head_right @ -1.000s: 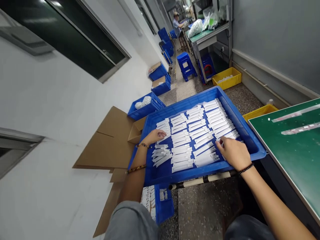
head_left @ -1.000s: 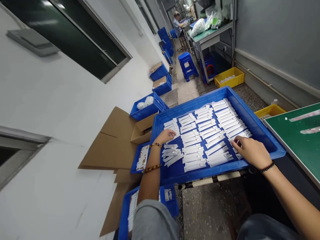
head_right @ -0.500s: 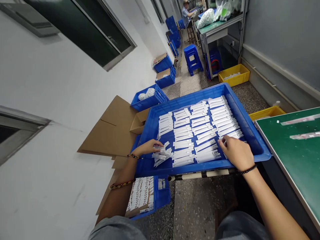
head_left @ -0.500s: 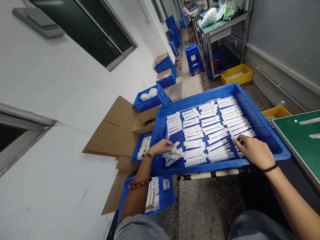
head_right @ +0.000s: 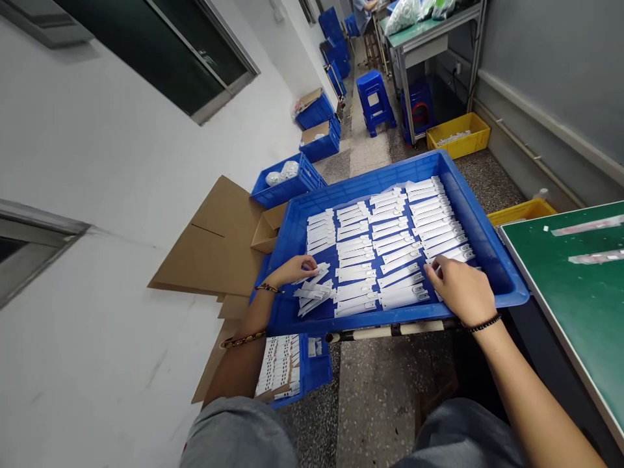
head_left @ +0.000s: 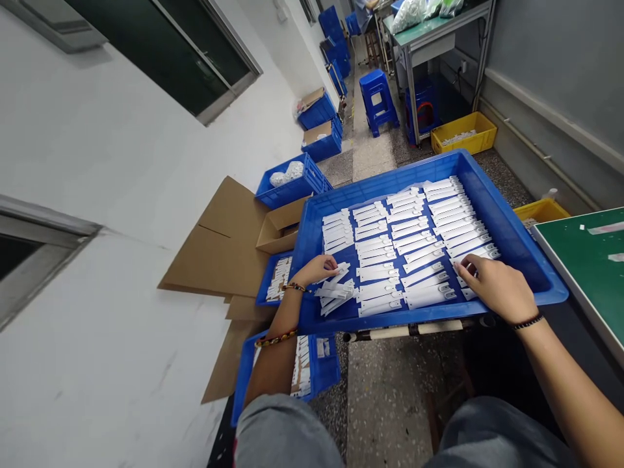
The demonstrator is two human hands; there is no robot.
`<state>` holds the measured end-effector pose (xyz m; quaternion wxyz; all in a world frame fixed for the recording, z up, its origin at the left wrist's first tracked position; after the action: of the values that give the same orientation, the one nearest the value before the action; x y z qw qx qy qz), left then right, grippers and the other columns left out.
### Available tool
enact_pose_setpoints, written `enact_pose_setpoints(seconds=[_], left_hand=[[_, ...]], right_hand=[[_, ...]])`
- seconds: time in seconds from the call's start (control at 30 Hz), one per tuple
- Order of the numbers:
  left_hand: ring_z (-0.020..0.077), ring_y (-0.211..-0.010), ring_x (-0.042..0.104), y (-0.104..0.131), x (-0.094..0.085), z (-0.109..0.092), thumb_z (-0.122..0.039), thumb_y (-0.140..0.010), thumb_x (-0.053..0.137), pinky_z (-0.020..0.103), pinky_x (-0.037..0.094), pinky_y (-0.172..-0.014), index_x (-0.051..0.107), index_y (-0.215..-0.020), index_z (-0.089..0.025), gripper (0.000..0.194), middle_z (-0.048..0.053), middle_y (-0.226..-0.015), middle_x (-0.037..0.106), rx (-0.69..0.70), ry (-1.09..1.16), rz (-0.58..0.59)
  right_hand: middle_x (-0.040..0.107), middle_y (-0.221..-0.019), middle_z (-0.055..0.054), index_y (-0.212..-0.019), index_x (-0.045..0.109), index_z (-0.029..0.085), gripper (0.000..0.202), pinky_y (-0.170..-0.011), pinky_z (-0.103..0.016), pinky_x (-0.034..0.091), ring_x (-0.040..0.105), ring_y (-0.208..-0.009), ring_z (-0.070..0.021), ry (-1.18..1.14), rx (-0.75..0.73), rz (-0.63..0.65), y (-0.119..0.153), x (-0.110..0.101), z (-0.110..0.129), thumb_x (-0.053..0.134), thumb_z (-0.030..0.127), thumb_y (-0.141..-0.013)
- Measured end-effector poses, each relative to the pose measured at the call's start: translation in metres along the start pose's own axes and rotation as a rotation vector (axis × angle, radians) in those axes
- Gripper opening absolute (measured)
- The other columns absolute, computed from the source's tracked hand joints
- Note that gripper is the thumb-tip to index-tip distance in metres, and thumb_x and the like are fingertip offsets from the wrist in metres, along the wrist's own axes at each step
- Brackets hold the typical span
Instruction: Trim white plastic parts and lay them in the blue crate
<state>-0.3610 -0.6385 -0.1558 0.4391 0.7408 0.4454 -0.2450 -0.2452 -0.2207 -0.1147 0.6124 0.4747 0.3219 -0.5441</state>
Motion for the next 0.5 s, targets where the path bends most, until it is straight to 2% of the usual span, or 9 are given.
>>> enact_pose_setpoints(seconds=[0.13,0.23,0.37,0.5], left_hand=[[0.0196,-0.072,0.062,0.0015,0.0016,0.0004,-0.064,-0.053,0.079,0.031,0.050,-0.068,0.062,-0.079,-0.017,0.057,0.003,-0.072,0.066,0.002,0.038,0.008],[0.0166,-0.065,0.055,0.0018,-0.0002,-0.0011,-0.061,-0.050,0.081,0.028,0.044,-0.060,0.059,-0.074,-0.017,0.054,-0.001,-0.063,0.058,0.016,0.026,-0.020],[0.0137,-0.062,0.048,0.0016,-0.0046,-0.0062,-0.059,-0.057,0.078,0.025,0.038,-0.058,0.051,-0.063,-0.018,0.049,-0.005,-0.058,0.046,0.062,0.005,-0.062],[0.0144,-0.064,0.050,0.0017,-0.0036,-0.0094,-0.059,-0.063,0.073,0.025,0.041,-0.059,0.058,-0.063,-0.017,0.045,-0.003,-0.060,0.052,0.100,-0.005,-0.017]], right_hand=[[0.074,-0.085,-0.002,-0.096,0.064,0.023,0.031,-0.055,-0.028,0.028,0.068,-0.078,-0.0232,-0.006,-0.003,-0.013,0.0005,-0.0004,-0.0001,0.044,0.046,-0.100],[0.074,-0.085,-0.002,-0.096,0.064,0.023,0.031,-0.055,-0.028,0.027,0.068,-0.079,-0.0227,-0.013,-0.004,-0.016,0.0000,0.0003,-0.0009,0.043,0.046,-0.100],[0.074,-0.086,-0.002,-0.097,0.064,0.023,0.031,-0.055,-0.028,0.027,0.068,-0.078,-0.0224,-0.010,-0.003,-0.016,-0.0008,0.0008,-0.0017,0.043,0.047,-0.100],[0.073,-0.084,-0.002,-0.096,0.064,0.024,0.032,-0.055,-0.028,0.027,0.068,-0.075,-0.0215,-0.013,-0.011,-0.023,-0.0012,0.0012,-0.0021,0.042,0.047,-0.100]])
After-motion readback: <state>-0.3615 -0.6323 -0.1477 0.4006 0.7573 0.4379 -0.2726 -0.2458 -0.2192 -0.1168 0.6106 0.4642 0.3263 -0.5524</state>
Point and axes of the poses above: each hand's wrist, its own y-axis away from the middle knuckle, its own x-axis out of the palm, z = x × y, the point moved 6 cm from there along -y, towards the middle knuckle
